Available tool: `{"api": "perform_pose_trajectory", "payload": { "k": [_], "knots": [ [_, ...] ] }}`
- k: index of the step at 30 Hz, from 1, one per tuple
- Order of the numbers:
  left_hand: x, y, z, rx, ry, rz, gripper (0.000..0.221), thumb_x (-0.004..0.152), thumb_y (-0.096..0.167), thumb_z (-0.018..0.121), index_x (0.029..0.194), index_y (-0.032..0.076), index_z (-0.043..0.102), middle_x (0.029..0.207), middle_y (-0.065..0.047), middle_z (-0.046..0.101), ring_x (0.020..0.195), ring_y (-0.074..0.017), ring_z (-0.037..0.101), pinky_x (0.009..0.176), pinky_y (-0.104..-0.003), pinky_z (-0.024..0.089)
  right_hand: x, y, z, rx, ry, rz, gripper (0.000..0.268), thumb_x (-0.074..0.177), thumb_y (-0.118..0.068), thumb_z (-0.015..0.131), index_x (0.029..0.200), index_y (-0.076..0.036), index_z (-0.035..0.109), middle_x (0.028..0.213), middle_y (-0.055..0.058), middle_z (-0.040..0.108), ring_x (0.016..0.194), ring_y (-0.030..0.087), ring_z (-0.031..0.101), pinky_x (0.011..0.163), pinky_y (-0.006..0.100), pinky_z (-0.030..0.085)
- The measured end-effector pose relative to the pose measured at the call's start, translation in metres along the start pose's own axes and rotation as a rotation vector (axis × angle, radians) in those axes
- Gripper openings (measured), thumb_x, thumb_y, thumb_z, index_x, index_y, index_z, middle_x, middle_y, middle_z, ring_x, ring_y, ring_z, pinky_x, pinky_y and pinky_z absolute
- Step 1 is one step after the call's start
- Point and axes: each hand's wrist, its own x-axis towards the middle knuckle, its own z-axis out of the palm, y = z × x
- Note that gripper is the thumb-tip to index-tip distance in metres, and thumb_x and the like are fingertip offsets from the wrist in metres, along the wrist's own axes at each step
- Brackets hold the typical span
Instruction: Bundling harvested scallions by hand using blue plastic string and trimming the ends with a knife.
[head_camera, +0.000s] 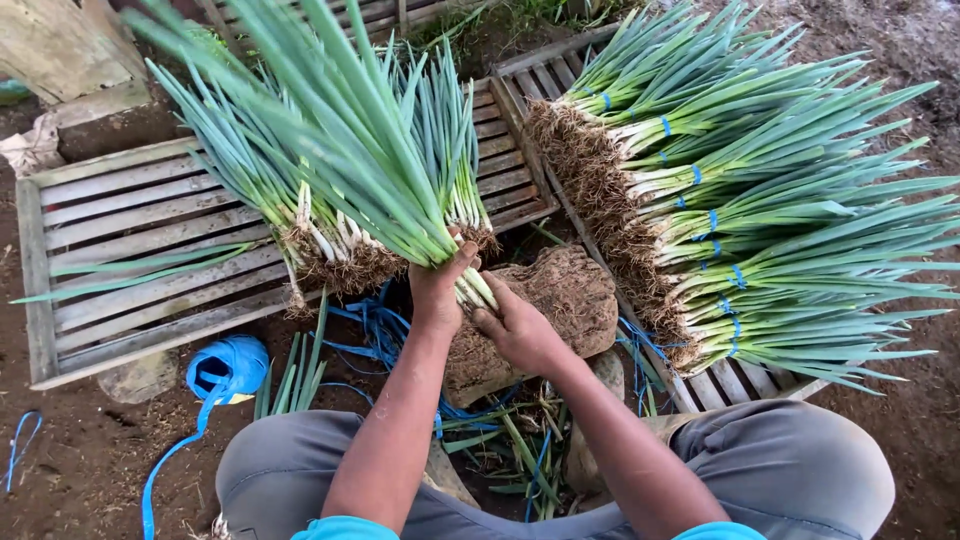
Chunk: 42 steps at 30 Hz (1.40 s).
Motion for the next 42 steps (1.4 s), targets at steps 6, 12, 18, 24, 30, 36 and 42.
{"api": "perform_pose_trajectory", "payload": {
  "k": [6,12,18,24,30,36,42],
  "knots": [
    [-0.004,-0.014,0.006,0.103,0.194,-0.056,0.040,0.072,0.007,0.093,0.103,0.002,0.068,0.085,-0.009,0.068,0.080,-0.0231,0.073,0.069,-0.038,0.065,-0.003,-0.003,0.016,-0.215,0.027,-0.044,0.079,0.101,-0.043,0.059,0.157,0.004,0.028,0.123,0.035,0.061,0.119,0.050,0.061,0.104,0.060,0.047],
    [0.000,-0.003,0.000,0.665,0.168,-0.087,0.046,0.069,0.032,0.096,0.100,0.006,0.073,0.087,-0.015,0.074,0.088,-0.0339,0.076,0.076,-0.052,0.061,0.008,0.033,-0.003,-0.185,0.411,-0.281,0.072,0.095,-0.044,0.069,0.150,-0.002,0.049,0.127,0.024,0.060,0.111,0.036,0.064,0.101,0.050,0.053],
    [-0.011,0.037,0.011,1.387,-0.098,-0.062,0.039,0.082,0.030,0.078,0.112,0.008,0.069,0.088,-0.018,0.075,0.091,-0.0404,0.076,0.083,-0.054,0.061,0.018,0.020,-0.016,-0.663,0.894,-0.864,0.054,0.096,-0.050,0.064,0.137,-0.015,0.064,0.124,0.011,0.058,0.114,0.031,0.062,0.103,0.050,0.054],
    [-0.010,0.004,-0.014,1.872,-0.609,0.424,0.018,0.085,0.021,0.063,0.087,0.007,0.074,0.072,-0.015,0.074,0.076,-0.0375,0.077,0.068,-0.052,0.061,0.028,-0.005,-0.028,-1.302,0.326,-0.485,0.105,0.065,-0.050,0.085,0.156,-0.021,0.041,0.152,0.008,0.052,0.152,0.026,0.030,0.118,0.081,0.008],
    [-0.012,0.029,-0.018,1.883,-0.861,0.010,0.027,0.074,0.028,0.060,0.087,0.012,0.076,0.079,-0.012,0.077,0.085,-0.0374,0.077,0.075,-0.051,0.061,0.029,0.046,0.001,-1.031,0.215,-0.555,0.085,0.067,-0.033,0.083,0.139,-0.005,0.048,0.104,0.014,0.070,0.091,0.030,0.072,0.125,0.065,0.018],
    [-0.026,0.151,0.044,2.167,-0.968,-0.065,0.061,0.091,0.030,0.069,0.148,0.014,0.050,0.140,-0.009,0.063,0.142,-0.0279,0.047,0.122,-0.072,0.001,0.063,0.076,0.013,-0.781,0.038,-0.314,0.049,0.063,-0.034,0.074,0.104,-0.019,0.052,0.087,0.005,0.065,0.079,0.035,0.072,0.074,0.051,0.058],
    [-0.004,0.214,-0.002,1.645,-0.559,0.089,0.098,0.086,0.084,0.047,0.153,0.012,0.041,0.160,-0.015,0.043,0.153,-0.0330,0.030,0.120,-0.073,-0.002,0.085,0.151,0.033,-0.970,-0.399,0.111,0.051,0.063,-0.029,0.068,0.113,-0.020,0.065,0.092,0.011,0.076,0.094,0.035,0.076,0.084,0.050,0.060]
  ]
}}
